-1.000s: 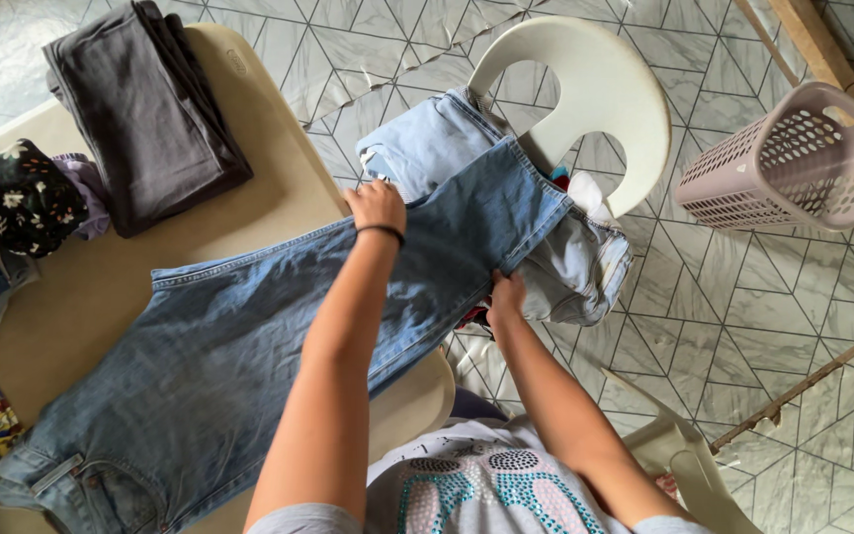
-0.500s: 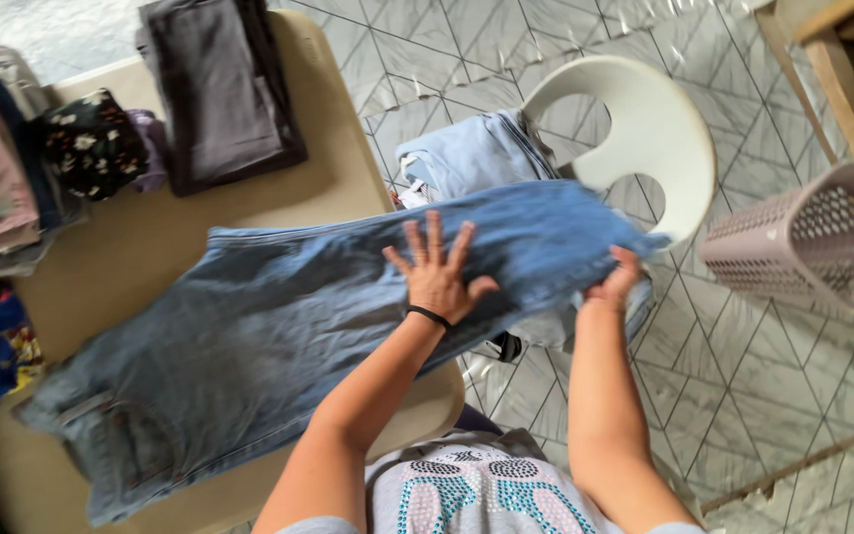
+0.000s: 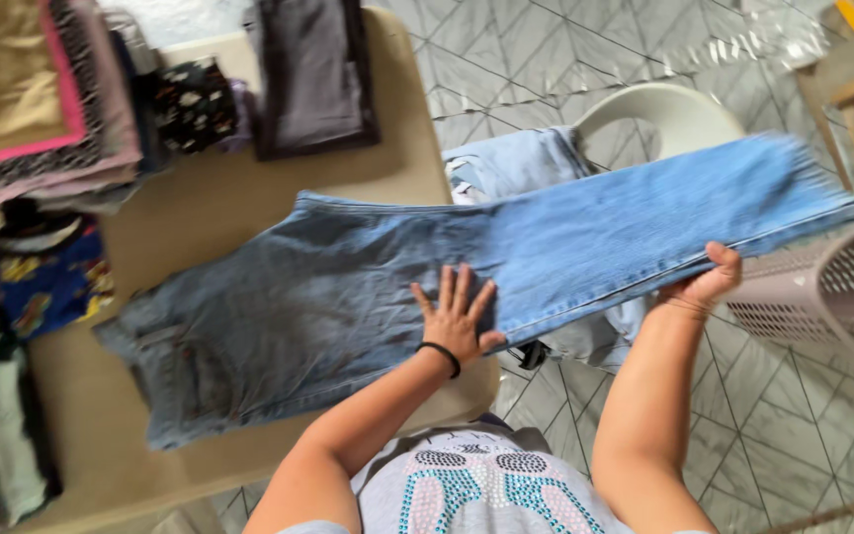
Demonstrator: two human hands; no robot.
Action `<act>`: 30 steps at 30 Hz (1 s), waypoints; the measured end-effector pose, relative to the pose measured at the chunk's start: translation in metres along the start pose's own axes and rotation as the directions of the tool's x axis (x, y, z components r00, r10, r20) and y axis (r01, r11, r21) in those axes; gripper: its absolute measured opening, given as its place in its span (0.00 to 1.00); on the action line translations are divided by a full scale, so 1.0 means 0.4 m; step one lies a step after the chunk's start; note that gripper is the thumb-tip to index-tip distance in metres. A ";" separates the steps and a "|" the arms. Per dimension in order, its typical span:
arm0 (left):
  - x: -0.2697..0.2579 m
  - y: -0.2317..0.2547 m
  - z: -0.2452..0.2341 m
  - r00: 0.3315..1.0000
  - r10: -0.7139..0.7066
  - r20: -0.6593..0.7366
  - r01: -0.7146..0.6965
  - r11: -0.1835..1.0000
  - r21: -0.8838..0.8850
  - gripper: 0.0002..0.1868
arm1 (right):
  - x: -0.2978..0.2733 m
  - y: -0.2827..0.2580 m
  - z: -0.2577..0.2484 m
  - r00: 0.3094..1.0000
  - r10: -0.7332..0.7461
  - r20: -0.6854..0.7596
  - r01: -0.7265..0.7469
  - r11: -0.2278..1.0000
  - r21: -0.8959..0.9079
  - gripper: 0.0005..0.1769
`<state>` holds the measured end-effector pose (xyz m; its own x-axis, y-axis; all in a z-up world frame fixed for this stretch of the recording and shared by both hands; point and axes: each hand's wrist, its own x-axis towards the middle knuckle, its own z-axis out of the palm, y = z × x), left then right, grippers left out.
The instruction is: The person folds a pair of jeans on a table by aligning the legs, smoothing the denim, and folding the fabric into a compact rectangular shape.
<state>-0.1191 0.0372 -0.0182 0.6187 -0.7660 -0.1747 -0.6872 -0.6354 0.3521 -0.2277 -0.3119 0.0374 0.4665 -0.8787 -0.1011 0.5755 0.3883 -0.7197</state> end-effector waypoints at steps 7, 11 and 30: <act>-0.002 -0.269 -0.020 0.997 0.079 0.010 0.018 -0.093 -0.996 0.60 | -0.375 0.038 0.403 0.780 -0.160 0.605 0.446 0.821 -0.358 0.38; -0.204 -0.564 -0.179 0.973 0.228 -0.045 0.096 -0.572 -0.815 0.66 | -0.559 0.180 0.535 0.159 0.165 0.973 0.701 0.675 -0.229 0.30; -0.462 -0.869 -0.265 0.919 -0.354 -0.171 -0.179 0.011 -0.984 0.24 | -0.854 0.627 0.247 0.065 0.902 0.428 0.911 0.121 -0.394 0.35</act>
<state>0.0457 0.4102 -0.0107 0.8773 -0.4627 -0.1278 0.2561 0.2260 0.9399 -0.1764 0.1132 -0.0410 0.8366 0.4114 -0.3616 0.2299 -0.8630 -0.4499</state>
